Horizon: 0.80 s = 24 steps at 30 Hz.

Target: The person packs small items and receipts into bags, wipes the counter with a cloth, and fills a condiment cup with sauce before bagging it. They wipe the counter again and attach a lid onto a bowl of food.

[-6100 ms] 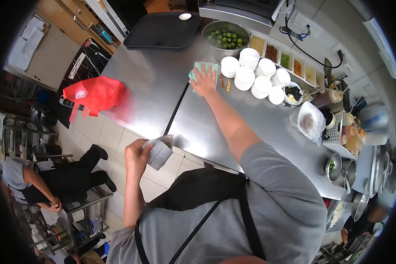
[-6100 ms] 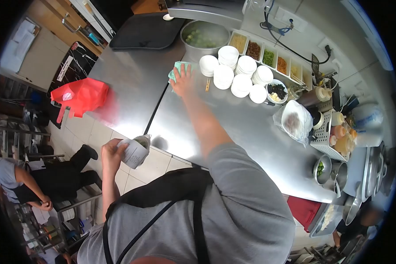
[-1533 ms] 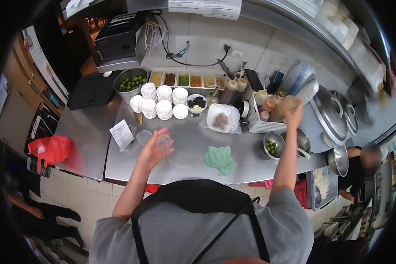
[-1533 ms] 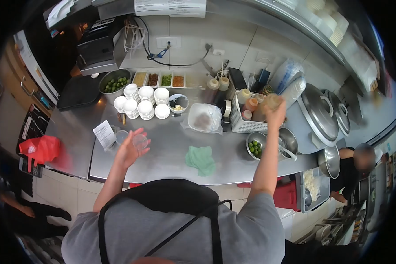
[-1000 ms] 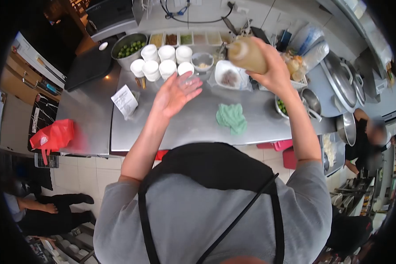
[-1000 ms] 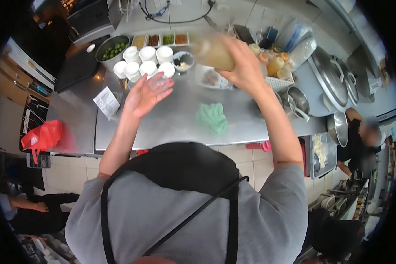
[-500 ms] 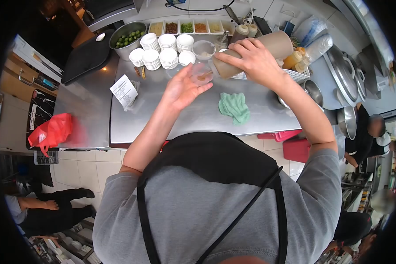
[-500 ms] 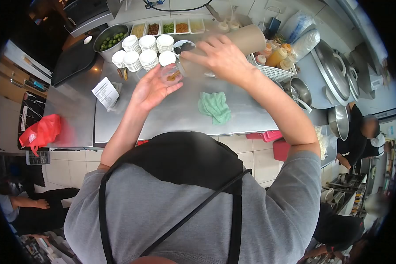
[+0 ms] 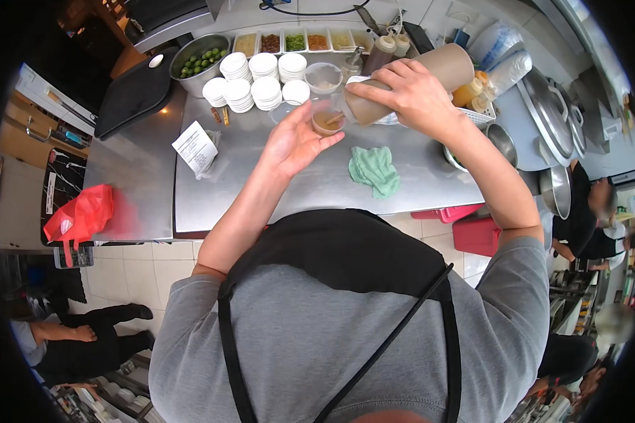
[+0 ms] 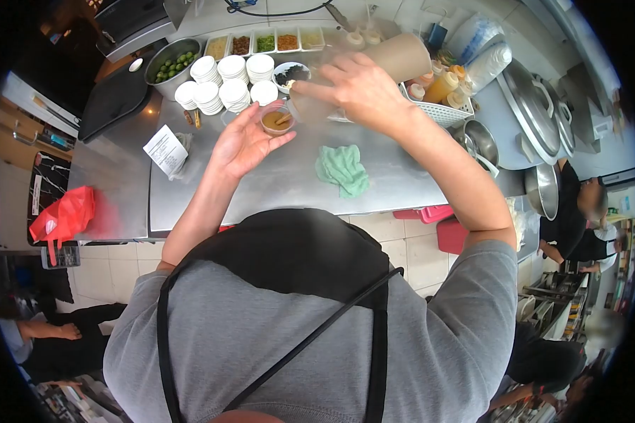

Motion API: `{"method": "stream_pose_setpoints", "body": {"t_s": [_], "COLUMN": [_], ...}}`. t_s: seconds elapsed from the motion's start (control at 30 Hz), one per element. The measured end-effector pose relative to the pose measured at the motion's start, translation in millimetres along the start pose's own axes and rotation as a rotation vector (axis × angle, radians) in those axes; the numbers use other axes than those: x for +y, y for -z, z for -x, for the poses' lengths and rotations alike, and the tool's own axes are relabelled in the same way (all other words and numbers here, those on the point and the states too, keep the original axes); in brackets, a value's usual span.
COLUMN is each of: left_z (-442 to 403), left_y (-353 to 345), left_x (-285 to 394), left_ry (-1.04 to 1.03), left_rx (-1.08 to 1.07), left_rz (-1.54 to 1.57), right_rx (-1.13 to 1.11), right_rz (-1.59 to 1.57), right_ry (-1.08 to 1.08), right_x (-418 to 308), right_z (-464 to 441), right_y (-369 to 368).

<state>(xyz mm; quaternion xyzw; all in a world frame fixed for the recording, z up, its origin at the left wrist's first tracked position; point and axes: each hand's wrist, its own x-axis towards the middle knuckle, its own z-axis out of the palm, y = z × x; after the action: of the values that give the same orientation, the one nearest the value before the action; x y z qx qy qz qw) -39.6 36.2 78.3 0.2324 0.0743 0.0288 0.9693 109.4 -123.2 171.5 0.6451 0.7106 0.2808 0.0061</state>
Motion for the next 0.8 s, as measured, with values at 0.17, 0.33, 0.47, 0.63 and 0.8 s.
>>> {"method": "stream_pose_setpoints", "body": {"t_s": [0.17, 0.33, 0.47, 0.63, 0.8], "left_z": [2, 10, 18, 24, 20], "left_y": [-6, -17, -17, -3, 3], "left_x": [0, 6, 10, 13, 6], "left_ry": [0.012, 0.045, 0.026, 0.000, 0.019], "left_rx": [-0.048, -0.093, -0.075, -0.013, -0.012], "left_rz": [0.045, 0.117, 0.102, 0.078, 0.058], "right_rx": [0.035, 0.076, 0.370, 0.488, 0.848], "right_rz": [-0.077, -0.572, -0.801, -0.233, -0.285], "right_ry": [-0.141, -0.540, -0.866, -1.001, -1.251], "right_x": [-3, 1, 39, 111, 140], "right_z": [16, 50, 76, 118, 158], "right_y": [-4, -18, -18, -29, -85]}}
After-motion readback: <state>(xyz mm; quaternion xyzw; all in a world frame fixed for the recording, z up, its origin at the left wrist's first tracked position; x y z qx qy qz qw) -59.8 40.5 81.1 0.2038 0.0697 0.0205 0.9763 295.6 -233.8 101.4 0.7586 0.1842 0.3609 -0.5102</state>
